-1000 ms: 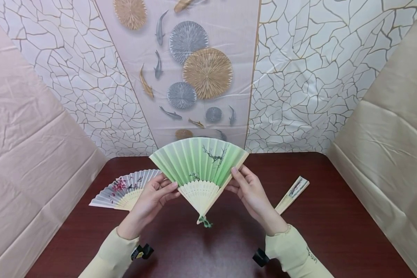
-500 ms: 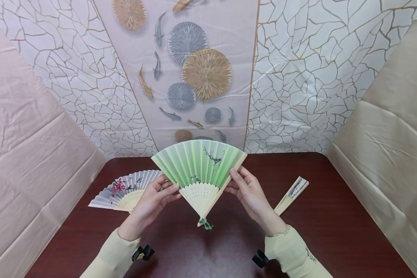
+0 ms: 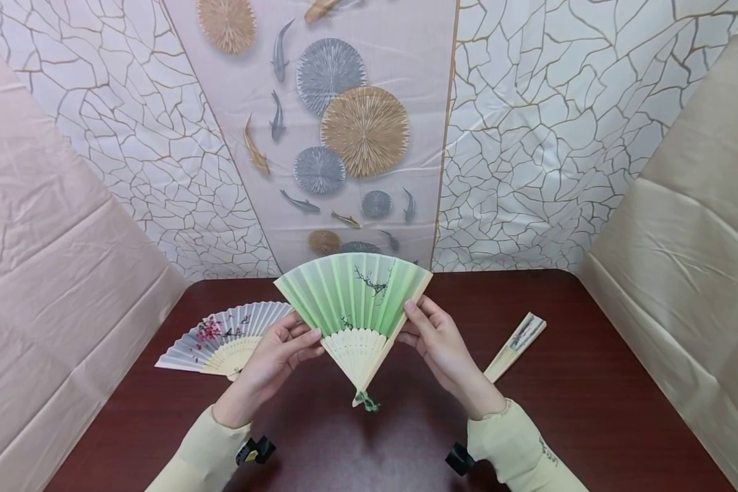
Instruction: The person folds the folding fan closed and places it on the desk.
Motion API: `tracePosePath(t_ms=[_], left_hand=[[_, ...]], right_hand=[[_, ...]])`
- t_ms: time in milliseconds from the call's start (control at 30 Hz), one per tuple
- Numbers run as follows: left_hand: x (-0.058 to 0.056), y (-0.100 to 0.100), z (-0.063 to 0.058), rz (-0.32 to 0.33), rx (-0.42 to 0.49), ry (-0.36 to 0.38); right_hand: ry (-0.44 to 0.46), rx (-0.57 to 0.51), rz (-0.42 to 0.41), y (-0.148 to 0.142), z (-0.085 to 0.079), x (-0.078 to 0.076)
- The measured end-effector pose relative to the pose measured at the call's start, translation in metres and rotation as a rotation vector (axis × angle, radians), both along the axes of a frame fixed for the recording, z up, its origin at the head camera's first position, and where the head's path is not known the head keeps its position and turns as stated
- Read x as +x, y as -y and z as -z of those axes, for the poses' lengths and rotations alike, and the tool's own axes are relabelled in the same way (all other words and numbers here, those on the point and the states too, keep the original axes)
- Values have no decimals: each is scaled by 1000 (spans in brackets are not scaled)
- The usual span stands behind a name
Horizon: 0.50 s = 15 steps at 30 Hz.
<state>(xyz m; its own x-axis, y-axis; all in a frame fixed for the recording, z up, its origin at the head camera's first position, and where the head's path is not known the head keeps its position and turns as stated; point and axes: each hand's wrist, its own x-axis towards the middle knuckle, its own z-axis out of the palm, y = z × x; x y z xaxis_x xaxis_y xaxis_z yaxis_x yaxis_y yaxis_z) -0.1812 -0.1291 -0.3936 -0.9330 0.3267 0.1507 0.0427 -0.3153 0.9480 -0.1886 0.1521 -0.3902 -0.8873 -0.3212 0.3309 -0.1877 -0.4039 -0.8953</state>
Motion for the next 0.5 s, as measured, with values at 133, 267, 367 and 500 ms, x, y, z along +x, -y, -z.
tracePosePath(t_ms=[133,267,367,500], left_hand=[[0,0,0,3,-8,3],[2,-1,-1,1,-13,6],[2,-1,-1,3,-17,8],[4,-2,-1,4,-14,16]], right_hand=[[-1,5,-2,0,0,0],[-1,6,-8,0,0,1],[2,14,-9,1,0,1],[10,27,-9,2,0,1]])
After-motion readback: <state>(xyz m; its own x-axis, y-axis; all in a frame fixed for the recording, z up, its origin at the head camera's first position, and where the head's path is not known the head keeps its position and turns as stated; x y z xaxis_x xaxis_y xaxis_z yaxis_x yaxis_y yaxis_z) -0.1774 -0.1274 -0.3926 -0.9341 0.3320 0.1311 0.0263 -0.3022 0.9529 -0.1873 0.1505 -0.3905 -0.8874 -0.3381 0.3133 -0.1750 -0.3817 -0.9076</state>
